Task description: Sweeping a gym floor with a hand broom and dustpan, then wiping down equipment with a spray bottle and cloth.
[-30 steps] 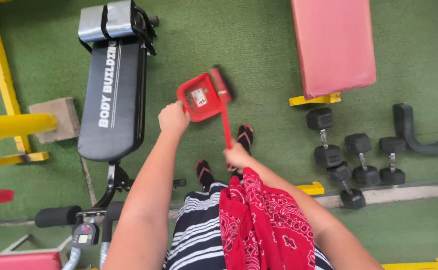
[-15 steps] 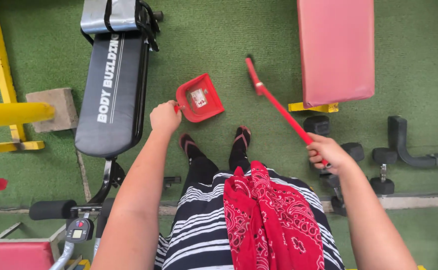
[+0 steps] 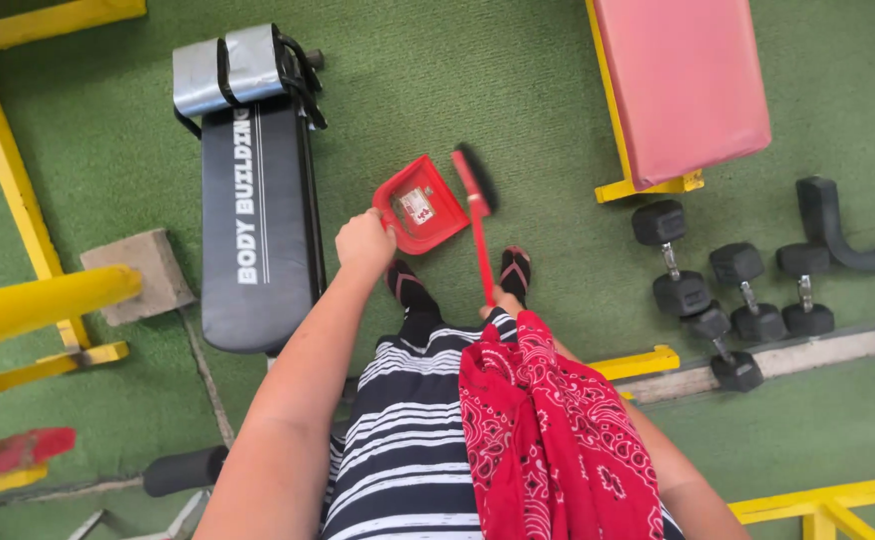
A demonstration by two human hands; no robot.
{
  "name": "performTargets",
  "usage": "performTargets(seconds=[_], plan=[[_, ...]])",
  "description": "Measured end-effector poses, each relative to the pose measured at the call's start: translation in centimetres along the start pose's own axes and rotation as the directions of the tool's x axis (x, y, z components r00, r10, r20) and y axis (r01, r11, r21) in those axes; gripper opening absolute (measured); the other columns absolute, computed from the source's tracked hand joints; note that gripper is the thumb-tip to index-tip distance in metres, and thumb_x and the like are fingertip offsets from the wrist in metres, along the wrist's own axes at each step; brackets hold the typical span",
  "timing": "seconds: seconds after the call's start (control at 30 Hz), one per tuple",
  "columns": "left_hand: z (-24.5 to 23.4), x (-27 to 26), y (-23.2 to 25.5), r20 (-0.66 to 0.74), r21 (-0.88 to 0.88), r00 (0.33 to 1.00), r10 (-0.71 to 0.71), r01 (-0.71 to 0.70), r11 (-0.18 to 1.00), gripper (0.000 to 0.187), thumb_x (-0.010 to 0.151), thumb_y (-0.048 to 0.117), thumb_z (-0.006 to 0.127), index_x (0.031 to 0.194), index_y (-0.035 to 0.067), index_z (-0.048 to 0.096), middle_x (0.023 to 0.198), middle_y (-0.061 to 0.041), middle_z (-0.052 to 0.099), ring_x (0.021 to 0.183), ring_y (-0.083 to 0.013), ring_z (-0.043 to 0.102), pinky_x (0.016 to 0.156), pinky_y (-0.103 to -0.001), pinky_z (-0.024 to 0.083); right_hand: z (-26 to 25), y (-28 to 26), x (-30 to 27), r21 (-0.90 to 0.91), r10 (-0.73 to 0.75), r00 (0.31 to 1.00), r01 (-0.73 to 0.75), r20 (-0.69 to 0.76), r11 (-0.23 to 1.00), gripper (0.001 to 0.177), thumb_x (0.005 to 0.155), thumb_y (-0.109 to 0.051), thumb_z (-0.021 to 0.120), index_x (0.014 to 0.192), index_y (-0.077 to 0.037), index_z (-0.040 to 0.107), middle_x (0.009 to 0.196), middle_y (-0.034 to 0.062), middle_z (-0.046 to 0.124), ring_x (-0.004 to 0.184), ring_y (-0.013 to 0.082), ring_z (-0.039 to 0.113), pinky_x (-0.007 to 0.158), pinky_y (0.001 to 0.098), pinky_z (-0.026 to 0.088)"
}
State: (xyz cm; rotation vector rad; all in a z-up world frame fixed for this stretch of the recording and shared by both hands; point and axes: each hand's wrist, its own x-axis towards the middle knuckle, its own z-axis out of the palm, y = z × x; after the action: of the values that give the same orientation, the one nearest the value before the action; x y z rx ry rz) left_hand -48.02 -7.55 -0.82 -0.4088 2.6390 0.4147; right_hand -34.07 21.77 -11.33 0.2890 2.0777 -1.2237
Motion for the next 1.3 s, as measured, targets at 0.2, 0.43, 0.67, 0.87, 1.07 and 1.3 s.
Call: performTargets(seconds=[0.2,0.43,0.67,0.87,1.07,1.3], plan=[[-2.6,1.1,-3.6,0.021,-0.052,0.998,0.056,-0.055,0.997,0.043,0.083,0.035,0.075,0.12,0.012,0.071,0.105,-0.018,0.074,0.097,-0.037,0.072,0.084,-0.048,0.058,-5.5,-5.2,-1.9,0.476,0.135,0.945,-0.27,0.298,0.837,0.039,0.091,-0.006,0.06,0.13,-0.002,0.062,0.069,-0.0052,0.051,0.057,0.0066,0.047,0.046,0.0256,0.036],[-7.6,3.0,-8.5,-0.009,-0.082,0.999,0.038,-0.038,0.996,0.036,0.085,0.035,0.074,0.116,0.016,0.075,0.102,-0.016,0.076,0.097,-0.0365,0.072,0.085,-0.048,0.058,-17.6,-10.8,-6.2,0.667,0.353,0.891,-0.448,0.285,0.595,0.06,0.09,-0.006,0.055,0.15,-0.016,0.05,0.064,-0.0084,0.038,0.046,0.0025,0.033,0.038,0.021,0.023],[-10.6,7.2,-8.9,-0.094,-0.1,0.995,0.019,-0.028,0.995,0.034,0.086,0.033,0.075,0.115,0.015,0.076,0.1,-0.016,0.076,0.094,-0.0359,0.073,0.084,-0.047,0.059,-25.6,-8.7,2.9,0.691,0.42,0.898,-0.387,0.131,0.611,0.006,0.097,-0.009,0.052,0.095,-0.014,0.049,0.065,-0.0077,0.041,0.049,0.0034,0.036,0.041,0.0222,0.024],[-9.5,11.7,-5.2,-0.106,-0.052,0.994,-0.015,0.009,0.999,0.034,0.088,0.033,0.074,0.116,0.014,0.074,0.099,-0.016,0.076,0.093,-0.036,0.073,0.082,-0.048,0.058,-19.2,-9.8,15.7,0.773,0.437,0.891,-0.361,0.122,0.522,0.011,0.094,-0.007,0.054,0.085,-0.012,0.048,0.06,-0.0028,0.04,0.046,0.0093,0.037,0.04,0.0272,0.027],[-8.7,15.3,-2.3,-0.111,0.011,0.994,-0.009,0.011,1.0,0.03,0.089,0.03,0.072,0.115,0.013,0.073,0.101,-0.016,0.075,0.093,-0.0367,0.072,0.081,-0.049,0.058,-1.3,-17.3,15.2,0.419,0.278,0.952,-0.305,0.127,0.855,0.023,0.083,0.002,0.055,0.105,-0.001,0.054,0.068,0.0104,0.054,0.05,0.0223,0.053,0.041,0.0411,0.04],[-10.5,17.5,-0.4,-0.105,0.039,0.993,-0.045,0.049,0.998,0.03,0.089,0.029,0.073,0.115,0.013,0.073,0.1,-0.016,0.075,0.093,-0.0364,0.073,0.081,-0.049,0.058,-6.8,-21.8,14.0,0.396,0.256,0.814,-0.496,0.521,0.773,0.052,0.087,-0.002,0.051,0.136,-0.02,0.054,0.06,-0.0048,0.038,0.043,0.0082,0.037,0.037,0.0282,0.032]])
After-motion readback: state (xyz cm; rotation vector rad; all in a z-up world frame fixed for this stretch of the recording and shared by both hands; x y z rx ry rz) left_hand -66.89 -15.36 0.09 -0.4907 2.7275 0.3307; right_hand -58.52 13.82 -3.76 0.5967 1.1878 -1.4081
